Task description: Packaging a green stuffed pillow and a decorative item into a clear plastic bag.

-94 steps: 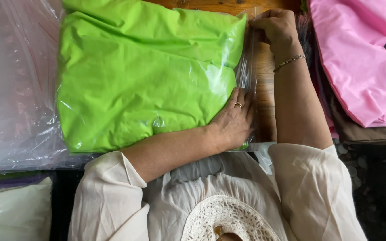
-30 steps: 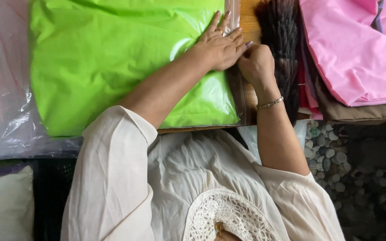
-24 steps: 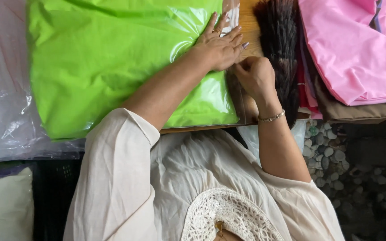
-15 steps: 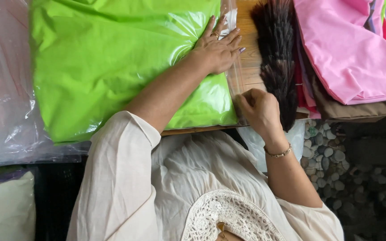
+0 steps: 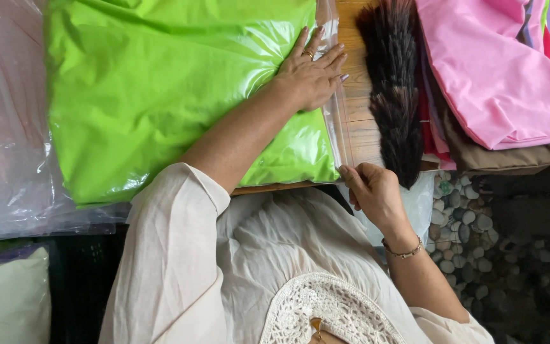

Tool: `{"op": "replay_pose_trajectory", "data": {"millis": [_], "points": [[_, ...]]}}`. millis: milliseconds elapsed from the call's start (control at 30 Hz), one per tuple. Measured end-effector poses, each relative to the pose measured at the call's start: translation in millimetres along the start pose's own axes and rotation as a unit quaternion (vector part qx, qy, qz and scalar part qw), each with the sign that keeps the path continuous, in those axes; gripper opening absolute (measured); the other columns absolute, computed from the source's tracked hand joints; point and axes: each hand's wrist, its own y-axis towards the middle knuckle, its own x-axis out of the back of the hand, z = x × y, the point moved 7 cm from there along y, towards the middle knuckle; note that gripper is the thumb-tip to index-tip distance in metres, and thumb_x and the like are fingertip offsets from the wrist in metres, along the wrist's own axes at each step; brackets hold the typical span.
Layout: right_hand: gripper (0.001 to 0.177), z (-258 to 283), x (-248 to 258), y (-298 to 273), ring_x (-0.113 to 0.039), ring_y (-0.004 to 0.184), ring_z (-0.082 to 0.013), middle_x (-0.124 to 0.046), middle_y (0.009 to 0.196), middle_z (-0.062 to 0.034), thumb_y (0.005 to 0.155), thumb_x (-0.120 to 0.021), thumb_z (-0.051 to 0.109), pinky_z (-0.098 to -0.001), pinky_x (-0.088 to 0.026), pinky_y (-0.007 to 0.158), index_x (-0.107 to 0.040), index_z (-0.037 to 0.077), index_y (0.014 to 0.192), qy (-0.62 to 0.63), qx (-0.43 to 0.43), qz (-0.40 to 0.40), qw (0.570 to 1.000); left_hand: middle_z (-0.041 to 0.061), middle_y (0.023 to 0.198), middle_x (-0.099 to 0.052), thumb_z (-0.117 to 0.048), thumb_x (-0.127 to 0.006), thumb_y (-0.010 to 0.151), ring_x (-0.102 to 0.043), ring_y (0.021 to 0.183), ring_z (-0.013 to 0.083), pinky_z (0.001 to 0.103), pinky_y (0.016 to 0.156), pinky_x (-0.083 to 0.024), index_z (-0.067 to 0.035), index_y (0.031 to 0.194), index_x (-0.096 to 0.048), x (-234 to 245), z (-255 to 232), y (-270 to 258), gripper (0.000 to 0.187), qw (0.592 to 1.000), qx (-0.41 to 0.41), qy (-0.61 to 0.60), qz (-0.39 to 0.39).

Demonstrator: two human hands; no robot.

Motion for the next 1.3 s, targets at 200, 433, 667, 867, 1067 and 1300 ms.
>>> {"op": "replay_pose_trajectory", "data": {"millis": [200,433,667,867,1067,1300], "points": [[0.053,-12,6,7,-0.024,0.047,-0.0134,-0.035,0.043,-0.0024,0.091,-0.063,0.033,-0.0322,-0.025,0.041,-0.038,0.005,0.054,-0.219,0.155,-0.054,0.962,0.002,0.156,0.006,-0.046,-0.004,0.093,0.020,0.137,0.0343,0.051,0.103,0.023,-0.019,0.148,0.000,3,-4,-4,0.062,1.000,-0.007,0.014,-0.016],[0.053,1,6,-10,-0.050,0.044,-0.0138,-0.059,0.051,-0.0080,0.093,-0.044,0.044,-0.0265,-0.043,0.048,-0.057,0.002,0.063,-0.015,-0.050,0.014,0.999,0.013,0.152,-0.006,-0.047,-0.014,0.092,0.000,0.140,0.0359,0.053,0.110,0.003,-0.009,0.142,-0.026,48,10,-6,0.064,0.973,0.007,-0.192,-0.131],[0.026,8,-4,-9,-0.054,0.047,-0.0103,-0.057,0.056,-0.0045,0.089,-0.064,0.013,-0.0224,-0.048,0.043,-0.051,0.004,0.067,0.055,0.049,-0.011,0.997,0.018,0.112,-0.056,0.000,-0.033,0.088,-0.056,0.095,0.0296,0.044,0.083,-0.044,-0.002,0.122,-0.053,87,82,-50,0.039,0.959,0.196,-0.197,-0.059],[0.054,25,7,-1,-0.035,0.042,-0.0243,-0.037,0.043,-0.0069,0.090,-0.057,0.047,-0.0397,-0.029,0.045,-0.037,0.009,0.058,-0.342,0.144,0.029,0.928,0.019,0.153,-0.009,-0.052,-0.024,0.095,-0.008,0.140,0.0413,0.060,0.109,0.004,-0.008,0.147,-0.015,75,65,-79,0.069,0.981,0.182,-0.050,-0.050],[0.032,58,22,78,-0.058,0.094,-0.0352,-0.064,0.102,-0.0172,0.097,-0.042,0.027,-0.0495,-0.043,0.075,-0.062,0.003,0.105,-0.317,0.089,-0.060,0.942,0.012,0.155,-0.006,-0.057,-0.012,0.091,0.007,0.141,0.0321,0.053,0.111,0.012,-0.008,0.146,-0.011,26,-44,-97,0.073,0.994,-0.001,0.085,-0.068],[0.047,80,-5,135,-0.044,0.099,-0.0447,-0.040,0.109,-0.0191,0.096,-0.042,0.023,-0.0537,-0.041,0.083,-0.040,0.017,0.143,-0.377,0.113,-0.073,0.916,0.014,0.154,-0.013,-0.056,-0.018,0.089,0.004,0.141,0.0420,0.066,0.106,0.011,-0.010,0.146,-0.018,-13,-57,-85,0.074,0.983,-0.043,0.168,-0.059]]}}
